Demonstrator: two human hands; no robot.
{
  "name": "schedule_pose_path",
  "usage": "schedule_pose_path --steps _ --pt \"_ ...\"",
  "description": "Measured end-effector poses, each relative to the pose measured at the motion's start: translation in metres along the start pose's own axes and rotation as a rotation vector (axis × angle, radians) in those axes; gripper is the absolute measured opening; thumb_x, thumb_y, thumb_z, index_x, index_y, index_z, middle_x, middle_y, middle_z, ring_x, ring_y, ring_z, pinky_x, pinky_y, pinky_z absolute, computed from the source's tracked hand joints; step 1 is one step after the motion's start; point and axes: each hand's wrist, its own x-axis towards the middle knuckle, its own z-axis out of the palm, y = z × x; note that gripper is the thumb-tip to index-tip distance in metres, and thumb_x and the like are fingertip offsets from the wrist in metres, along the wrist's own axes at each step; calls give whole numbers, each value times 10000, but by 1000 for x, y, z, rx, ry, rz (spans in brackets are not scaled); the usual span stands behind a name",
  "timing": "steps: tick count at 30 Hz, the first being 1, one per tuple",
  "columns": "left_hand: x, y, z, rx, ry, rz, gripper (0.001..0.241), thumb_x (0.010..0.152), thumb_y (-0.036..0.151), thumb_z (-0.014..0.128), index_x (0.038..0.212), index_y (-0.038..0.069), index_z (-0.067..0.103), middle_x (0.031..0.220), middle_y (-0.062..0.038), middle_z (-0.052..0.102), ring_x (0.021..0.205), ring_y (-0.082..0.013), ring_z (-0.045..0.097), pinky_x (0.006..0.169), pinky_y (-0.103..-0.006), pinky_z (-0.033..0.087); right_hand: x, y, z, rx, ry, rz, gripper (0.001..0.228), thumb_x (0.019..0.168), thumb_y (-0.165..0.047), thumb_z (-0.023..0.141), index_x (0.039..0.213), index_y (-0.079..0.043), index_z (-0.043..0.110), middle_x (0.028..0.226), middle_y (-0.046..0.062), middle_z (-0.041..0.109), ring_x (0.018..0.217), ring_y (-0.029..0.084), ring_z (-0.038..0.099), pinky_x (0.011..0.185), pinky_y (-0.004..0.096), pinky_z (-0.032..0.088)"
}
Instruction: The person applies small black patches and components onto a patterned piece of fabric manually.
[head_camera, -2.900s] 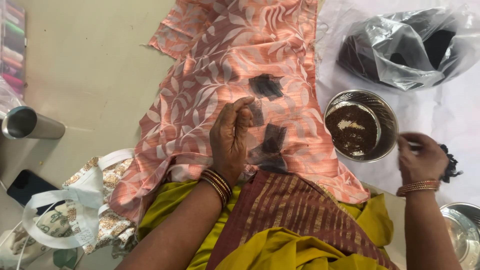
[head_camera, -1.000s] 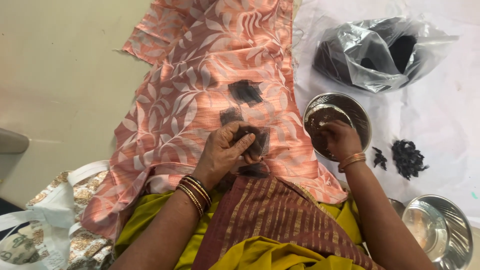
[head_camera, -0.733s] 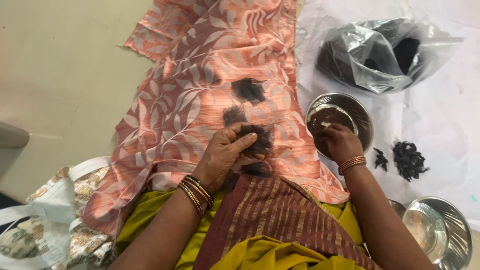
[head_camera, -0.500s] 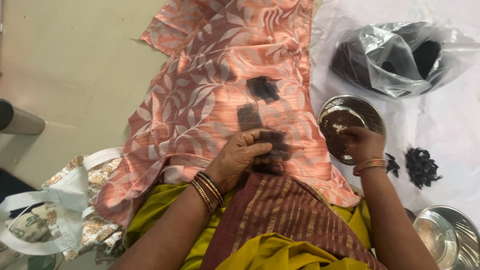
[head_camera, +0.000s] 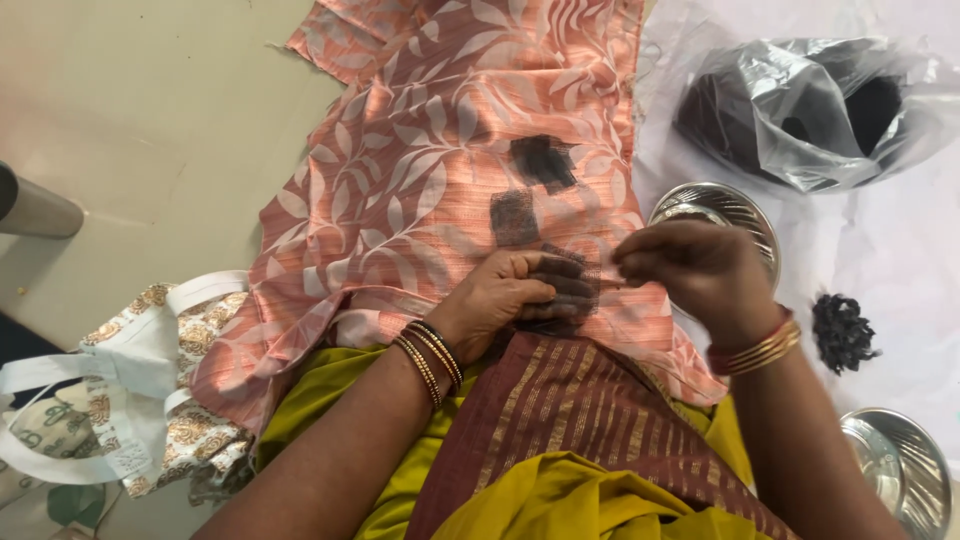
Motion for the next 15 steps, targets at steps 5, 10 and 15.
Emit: schedule_pose_path --steps 5,10,15 --pt "-2 1 -3 74 -23 19 300 976 -27 511 1254 -50 621 1170 -158 729 1040 -221 733 958 -351 600 -5 -23 53 -497 -64 -182 152 843 -21 757 985 -50 801 902 90 802 780 168 776 698 284 614" --pt "3 -6 -9 48 -39 30 239 988 -27 540 1196 -56 653 1126 -163 734 995 -225 737 932 -357 610 -11 -23 60 -755 -36 -345 177 829 -45 753 992 -96 800 951 99 783 771 237 766 677 328 599" --pt "4 -8 -11 2 -29 33 234 978 -24 541 1179 -52 656 1111 -148 738 984 -219 743 926 -356 614 -14 -23 61 -818 -48 -442 226 833 0 703 1017 -98 792 992 124 770 805 295 752 692 365 603"
